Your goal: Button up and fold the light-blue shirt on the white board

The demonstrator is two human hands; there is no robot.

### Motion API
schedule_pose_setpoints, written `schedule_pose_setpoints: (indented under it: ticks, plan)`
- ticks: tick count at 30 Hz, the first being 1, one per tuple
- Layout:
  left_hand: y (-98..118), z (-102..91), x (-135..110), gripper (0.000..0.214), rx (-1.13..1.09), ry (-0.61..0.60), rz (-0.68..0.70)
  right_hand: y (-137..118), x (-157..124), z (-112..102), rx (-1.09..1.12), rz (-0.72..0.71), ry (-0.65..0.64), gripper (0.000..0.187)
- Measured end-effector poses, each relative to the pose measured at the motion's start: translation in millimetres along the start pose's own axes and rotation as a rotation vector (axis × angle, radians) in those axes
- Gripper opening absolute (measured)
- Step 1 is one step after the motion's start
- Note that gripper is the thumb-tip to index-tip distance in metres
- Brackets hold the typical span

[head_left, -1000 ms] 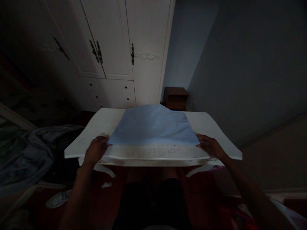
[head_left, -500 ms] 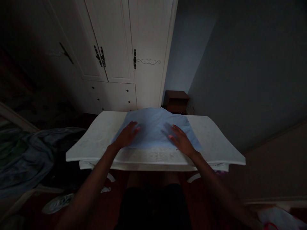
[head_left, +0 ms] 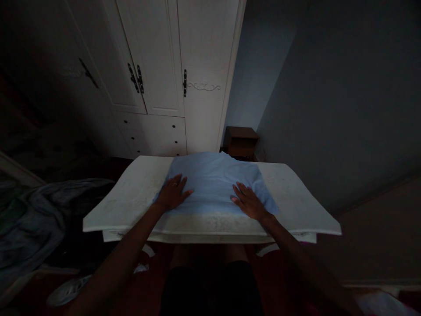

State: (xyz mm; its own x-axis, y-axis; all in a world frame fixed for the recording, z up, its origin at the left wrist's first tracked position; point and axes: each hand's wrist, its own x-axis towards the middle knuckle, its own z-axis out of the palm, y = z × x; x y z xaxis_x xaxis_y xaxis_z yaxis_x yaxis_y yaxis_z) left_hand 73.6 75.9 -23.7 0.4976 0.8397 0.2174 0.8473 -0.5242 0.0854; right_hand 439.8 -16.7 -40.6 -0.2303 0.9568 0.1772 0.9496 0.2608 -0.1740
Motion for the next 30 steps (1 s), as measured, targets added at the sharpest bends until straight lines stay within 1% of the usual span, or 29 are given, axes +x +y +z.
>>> schedule_pose_setpoints:
  ticks: [3, 5, 7, 9, 11, 12, 14, 16, 17, 19, 21, 23, 25, 28, 30]
  plan:
    - [-3.5, -3.4, 3.0, 0.072, -0.001, -0.022, 0.022, 16.9, -5.9, -6.2, -0.012, 0.021, -0.027, 0.071]
    - [-7.2, -10.6, 8.0, 0.067, -0.037, -0.048, 0.036, 26.7, -8.0, -8.7, 0.021, 0.021, -0.043, 0.070]
    - [-11.0, -20.1, 17.5, 0.063, -0.071, -0.061, 0.022, 31.2, -6.3, -10.7, 0.075, 0.033, -0.040, 0.071]
    - [-12.1, -28.9, 32.4, 0.062, -0.072, -0.031, -0.022, 26.9, 2.3, -12.8, 0.134, 0.057, 0.017, 0.072]
    - [-8.2, -33.1, 52.2, 0.062, -0.046, 0.014, -0.039, 13.0, 20.8, -14.6, 0.184, 0.069, 0.112, 0.072]
    - [-4.0, -32.6, 63.5, 0.061, -0.033, 0.024, -0.020, 3.0, 34.0, -15.1, 0.201, 0.063, 0.153, 0.071]
    - [7.5, -25.9, 87.5, 0.060, -0.013, 0.030, 0.057, -19.8, 67.5, -14.7, 0.208, 0.014, 0.193, 0.072]
    - [20.0, -13.0, 111.2, 0.057, 0.000, 0.056, 0.132, -40.6, 106.1, -12.3, 0.178, -0.055, 0.167, 0.075]
    - [25.3, -5.0, 122.3, 0.055, 0.003, 0.074, 0.162, -48.1, 125.2, -10.5, 0.147, -0.059, 0.150, 0.078]
    - [31.8, 11.5, 141.9, 0.051, 0.001, 0.098, 0.198, -55.2, 158.5, -5.6, 0.079, -0.020, 0.104, 0.083]
    - [32.2, 26.7, 156.8, 0.048, -0.006, 0.090, 0.209, -51.7, 181.0, 0.6, 0.030, 0.038, 0.056, 0.087]
    - [27.9, 39.0, 166.2, 0.048, -0.011, 0.065, 0.211, -41.3, 191.5, 7.2, 0.009, 0.061, 0.006, 0.088]
    - [22.2, 48.0, 170.3, 0.050, -0.012, 0.049, 0.213, -28.7, 193.2, 12.8, 0.007, 0.033, -0.026, 0.087]
    - [15.9, 56.7, 170.4, 0.055, -0.017, 0.049, 0.215, -12.1, 189.2, 17.1, 0.003, -0.034, -0.023, 0.082]
    - [14.3, 60.3, 169.6, 0.059, -0.025, 0.061, 0.208, -3.0, 186.5, 17.6, -0.011, -0.032, -0.016, 0.081]
